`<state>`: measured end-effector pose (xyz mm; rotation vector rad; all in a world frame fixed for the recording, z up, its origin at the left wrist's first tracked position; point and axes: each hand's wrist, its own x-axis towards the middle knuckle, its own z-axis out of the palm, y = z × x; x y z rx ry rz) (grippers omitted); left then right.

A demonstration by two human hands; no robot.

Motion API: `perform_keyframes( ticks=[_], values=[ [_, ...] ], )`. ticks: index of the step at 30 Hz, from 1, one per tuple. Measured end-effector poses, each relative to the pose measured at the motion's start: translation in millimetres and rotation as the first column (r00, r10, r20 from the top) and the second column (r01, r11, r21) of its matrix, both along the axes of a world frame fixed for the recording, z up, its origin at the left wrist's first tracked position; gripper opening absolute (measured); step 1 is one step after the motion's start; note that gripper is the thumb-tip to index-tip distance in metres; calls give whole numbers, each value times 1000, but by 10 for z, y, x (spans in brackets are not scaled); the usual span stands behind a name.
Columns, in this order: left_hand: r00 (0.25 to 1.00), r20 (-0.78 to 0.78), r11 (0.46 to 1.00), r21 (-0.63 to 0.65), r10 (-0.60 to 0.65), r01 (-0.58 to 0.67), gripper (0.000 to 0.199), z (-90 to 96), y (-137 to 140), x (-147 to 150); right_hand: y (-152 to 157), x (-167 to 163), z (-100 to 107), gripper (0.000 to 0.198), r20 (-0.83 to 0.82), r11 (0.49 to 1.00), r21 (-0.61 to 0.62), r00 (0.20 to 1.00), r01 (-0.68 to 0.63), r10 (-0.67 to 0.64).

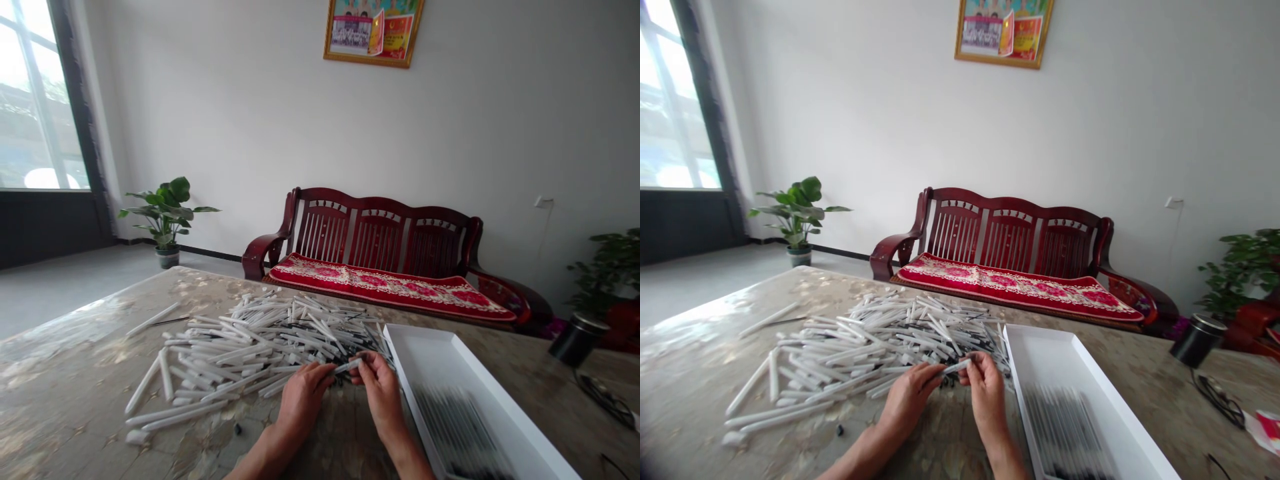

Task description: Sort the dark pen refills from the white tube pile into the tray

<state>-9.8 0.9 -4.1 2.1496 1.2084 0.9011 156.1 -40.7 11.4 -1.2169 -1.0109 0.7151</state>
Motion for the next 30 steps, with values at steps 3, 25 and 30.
perform_keyframes(
  ticks=[3,25,30],
  values=[
    [997,-74,999,46,-6,9,29,16,-13,-6,-1,0,-13,44,27,1000,0,999,-19,19],
    [972,-235,837,531,0,128,23,62,-87,-81,-128,-16,24,43,-295,948,-303,955,-96,2],
    [983,-182,880,464,-17,101,24,43,-75,-65,-141,-43,122,52,-404,944,-295,915,-149,18]
  ],
)
